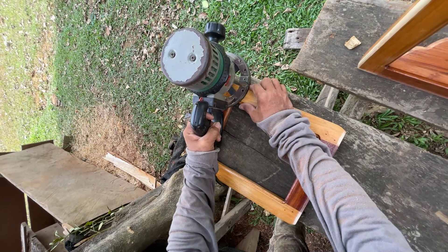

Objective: Use a router and jigsaw to shape and finish edges of wooden picture frames.

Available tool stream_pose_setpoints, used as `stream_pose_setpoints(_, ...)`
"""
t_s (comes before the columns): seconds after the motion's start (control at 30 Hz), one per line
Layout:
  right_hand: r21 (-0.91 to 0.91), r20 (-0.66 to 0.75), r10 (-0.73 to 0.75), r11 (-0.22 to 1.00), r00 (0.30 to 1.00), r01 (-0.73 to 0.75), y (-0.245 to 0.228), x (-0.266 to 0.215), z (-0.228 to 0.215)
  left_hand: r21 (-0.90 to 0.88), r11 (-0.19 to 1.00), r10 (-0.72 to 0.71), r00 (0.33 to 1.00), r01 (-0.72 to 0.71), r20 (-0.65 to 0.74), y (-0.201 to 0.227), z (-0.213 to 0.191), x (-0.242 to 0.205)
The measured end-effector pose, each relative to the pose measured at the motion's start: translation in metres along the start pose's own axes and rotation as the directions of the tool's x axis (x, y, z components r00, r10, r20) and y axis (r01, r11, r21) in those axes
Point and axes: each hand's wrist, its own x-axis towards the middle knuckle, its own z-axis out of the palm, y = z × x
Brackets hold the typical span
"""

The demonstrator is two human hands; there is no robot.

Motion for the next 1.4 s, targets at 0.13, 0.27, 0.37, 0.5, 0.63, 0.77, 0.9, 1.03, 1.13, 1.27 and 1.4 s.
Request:
stream_pose_setpoints(0.13, 0.004, -0.003, -0.003, 1.0, 1.0, 0.003, 0.001, -0.001, 0.002, 0.018, 1.0, 0.001, 1.0, -0.001, 0.003, 0.001, -0.002, -0.003)
stream_pose_setpoints(0.27, -0.007, -0.016, -0.014, 1.0, 1.0, 0.014, 0.002, 0.0, 0.002, 0.015, 1.0, -0.007, 1.0, 0.007, -0.004, -0.004, -0.006, -0.003)
stream_pose_setpoints(0.37, -0.007, -0.014, -0.013, 1.0, 1.0, 0.013, 0.001, -0.001, 0.001, 0.011, 1.0, -0.022, 1.0, 0.022, -0.006, -0.008, -0.01, -0.006)
stream_pose_setpoints(0.5, -0.008, -0.016, -0.016, 1.0, 1.0, 0.016, 0.0, -0.002, 0.0, 0.018, 1.0, -0.016, 1.0, 0.016, -0.009, -0.007, -0.013, -0.01)
stream_pose_setpoints(0.63, -0.005, -0.016, -0.025, 1.0, 1.0, 0.025, 0.0, -0.002, 0.0, 0.021, 0.999, -0.023, 1.0, 0.023, -0.02, -0.008, -0.015, -0.014)
stream_pose_setpoints(0.77, -0.013, -0.007, -0.048, 0.999, 0.999, 0.048, -0.001, -0.002, -0.002, 0.02, 0.999, -0.029, 0.999, 0.03, -0.018, -0.006, -0.017, -0.018)
stream_pose_setpoints(0.9, -0.021, 0.001, -0.072, 0.997, 0.997, 0.072, -0.001, -0.001, -0.003, 0.029, 0.999, -0.034, 0.999, 0.034, -0.004, -0.008, -0.021, -0.02)
stream_pose_setpoints(1.03, -0.033, 0.003, -0.081, 0.996, 0.997, 0.081, -0.003, 0.0, -0.004, 0.038, 0.999, -0.015, 1.0, 0.014, 0.007, -0.009, -0.025, -0.022)
stream_pose_setpoints(1.13, -0.049, 0.008, -0.076, 0.996, 0.997, 0.076, -0.002, -0.001, -0.003, 0.014, 1.0, -0.024, 1.0, 0.024, 0.01, -0.009, -0.025, -0.025)
stream_pose_setpoints(1.27, -0.047, 0.022, -0.07, 0.996, 0.997, 0.071, -0.003, -0.001, -0.005, 0.028, 0.999, -0.037, 0.999, 0.037, -0.017, -0.011, -0.03, -0.028)
stream_pose_setpoints(1.4, -0.053, 0.024, -0.068, 0.996, 0.997, 0.069, -0.002, -0.002, -0.004, 0.009, 0.998, -0.055, 0.998, 0.055, -0.014, -0.006, -0.031, -0.033)
